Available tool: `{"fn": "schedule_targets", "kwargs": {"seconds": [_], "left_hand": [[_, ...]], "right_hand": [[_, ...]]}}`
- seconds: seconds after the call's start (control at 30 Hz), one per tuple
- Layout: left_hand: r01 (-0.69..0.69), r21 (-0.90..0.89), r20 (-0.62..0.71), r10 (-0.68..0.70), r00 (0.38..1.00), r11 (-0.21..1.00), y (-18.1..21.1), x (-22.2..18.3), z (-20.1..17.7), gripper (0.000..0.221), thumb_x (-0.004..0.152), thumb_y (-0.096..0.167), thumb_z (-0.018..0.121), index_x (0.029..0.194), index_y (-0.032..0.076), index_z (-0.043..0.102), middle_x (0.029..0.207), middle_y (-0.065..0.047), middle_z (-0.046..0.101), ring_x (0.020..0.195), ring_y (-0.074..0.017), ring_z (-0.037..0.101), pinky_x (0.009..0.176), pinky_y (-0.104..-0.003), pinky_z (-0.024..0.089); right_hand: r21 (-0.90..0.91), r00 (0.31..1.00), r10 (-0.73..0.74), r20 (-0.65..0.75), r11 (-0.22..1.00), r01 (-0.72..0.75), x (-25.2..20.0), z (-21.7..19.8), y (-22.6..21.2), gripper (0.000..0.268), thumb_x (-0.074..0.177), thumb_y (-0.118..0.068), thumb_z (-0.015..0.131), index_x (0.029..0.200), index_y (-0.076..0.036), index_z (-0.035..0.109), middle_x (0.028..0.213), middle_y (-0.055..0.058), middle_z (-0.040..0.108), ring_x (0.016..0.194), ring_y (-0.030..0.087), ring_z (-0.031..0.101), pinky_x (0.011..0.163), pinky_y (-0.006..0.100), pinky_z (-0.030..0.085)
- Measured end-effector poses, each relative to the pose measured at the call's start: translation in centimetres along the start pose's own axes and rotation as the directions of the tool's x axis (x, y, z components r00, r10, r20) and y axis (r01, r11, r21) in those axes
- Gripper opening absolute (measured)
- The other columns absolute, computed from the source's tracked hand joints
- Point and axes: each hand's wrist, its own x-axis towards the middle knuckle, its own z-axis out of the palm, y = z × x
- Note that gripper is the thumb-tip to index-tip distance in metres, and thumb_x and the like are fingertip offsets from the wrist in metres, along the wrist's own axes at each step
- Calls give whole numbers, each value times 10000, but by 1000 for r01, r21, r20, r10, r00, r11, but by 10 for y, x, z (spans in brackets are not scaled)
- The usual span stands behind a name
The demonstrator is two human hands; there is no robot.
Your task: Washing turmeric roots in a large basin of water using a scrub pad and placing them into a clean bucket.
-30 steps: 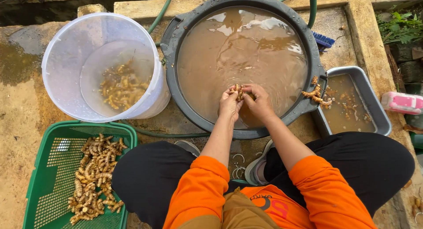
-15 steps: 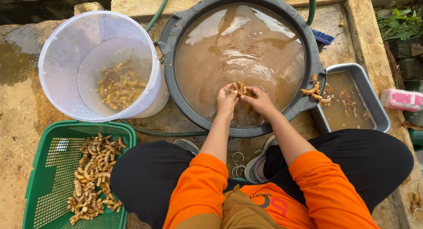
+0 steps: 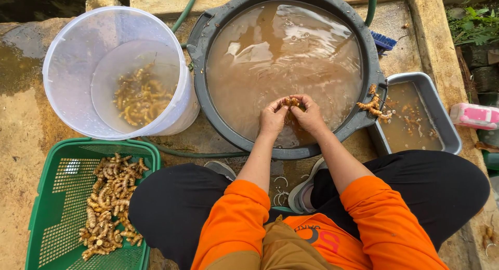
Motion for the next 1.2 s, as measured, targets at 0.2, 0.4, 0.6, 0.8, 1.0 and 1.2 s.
{"fn": "schedule_targets", "kwargs": {"seconds": [0.2,0.4,0.6,0.8,1.0,1.2], "left_hand": [[-103,451,-37,134,990,887,83,-33,14,269,868,44,731,1130,70,786,1096,-100,725,930,-132,687,834,-267,549],[-116,313,-45,136,990,943,45,-21,13,322,897,69,679,1207,141,728,1125,-77,751,912,-168,720,839,-298,581],[-74,456,-18,93,996,887,50,-23,12,288,894,49,684,1161,110,772,1140,-108,739,967,-161,721,864,-278,558],[61,189,-176,-27,984,980,30,-10,7,333,936,79,623,1262,100,689,1136,-10,737,995,-114,706,861,-273,556],[188,-335,-187,-261,947,923,1,6,-3,181,984,162,622,1112,49,680,951,-34,700,756,-93,623,635,-239,509],[355,-488,17,-398,917,797,12,3,-8,298,1026,347,647,1118,64,673,899,10,653,729,-86,589,638,-237,516]], "right_hand": [[-199,997,-46,-60,980,33,1,-1,-7,275,899,-162,664,1158,-68,659,1043,90,737,982,162,683,900,316,547],[-303,996,-2,-94,952,-27,1,0,-9,211,878,-210,634,1019,-57,668,904,113,727,845,186,683,790,347,545],[-291,994,76,-73,952,-94,-3,0,-11,200,846,-197,599,961,-46,663,879,100,711,822,177,659,765,332,529],[-11,991,82,104,997,-81,14,-3,53,184,971,-166,597,953,3,667,903,66,656,853,139,574,792,314,489],[308,981,112,159,938,-157,-2,4,-23,326,885,-103,651,1210,-95,674,1179,27,701,1083,138,655,986,287,523],[-106,968,-248,22,963,249,-2,12,-8,493,837,-136,820,1314,-119,698,1298,100,623,1237,209,588,1060,331,486]]}}
